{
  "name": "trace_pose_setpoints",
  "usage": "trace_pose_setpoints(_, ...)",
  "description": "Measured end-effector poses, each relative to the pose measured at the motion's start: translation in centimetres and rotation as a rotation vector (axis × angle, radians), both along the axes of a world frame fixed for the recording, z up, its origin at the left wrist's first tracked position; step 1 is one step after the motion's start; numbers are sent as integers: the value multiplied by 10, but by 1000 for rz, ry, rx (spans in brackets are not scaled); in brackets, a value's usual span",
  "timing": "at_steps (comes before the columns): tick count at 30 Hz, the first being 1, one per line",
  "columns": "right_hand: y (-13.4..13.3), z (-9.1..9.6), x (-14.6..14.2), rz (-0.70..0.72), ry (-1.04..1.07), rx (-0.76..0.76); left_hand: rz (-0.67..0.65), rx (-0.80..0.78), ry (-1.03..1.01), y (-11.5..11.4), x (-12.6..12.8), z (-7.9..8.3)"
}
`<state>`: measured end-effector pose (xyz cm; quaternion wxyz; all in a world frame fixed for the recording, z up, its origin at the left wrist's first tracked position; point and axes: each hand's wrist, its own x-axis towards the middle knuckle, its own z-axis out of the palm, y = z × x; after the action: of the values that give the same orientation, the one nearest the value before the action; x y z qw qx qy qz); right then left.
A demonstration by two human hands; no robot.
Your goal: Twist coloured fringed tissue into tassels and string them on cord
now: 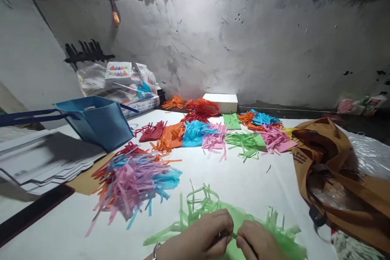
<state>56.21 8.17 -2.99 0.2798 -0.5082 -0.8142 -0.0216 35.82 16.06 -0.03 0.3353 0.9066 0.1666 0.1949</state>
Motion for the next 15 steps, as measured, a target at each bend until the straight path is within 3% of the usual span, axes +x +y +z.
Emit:
trace_pose_setpoints(7, 5, 24, -1, 124, -182, -195, -1, 79, 155, 2, -8, 2)
trace_pose_setpoints(11, 4, 14, 2, 143, -190, -235, 8, 65, 203, -2, -4, -4)
trace_pose_setpoints(15, 0, -2, 2, 148, -158, -177, -8, 40, 196, -4, -2, -8)
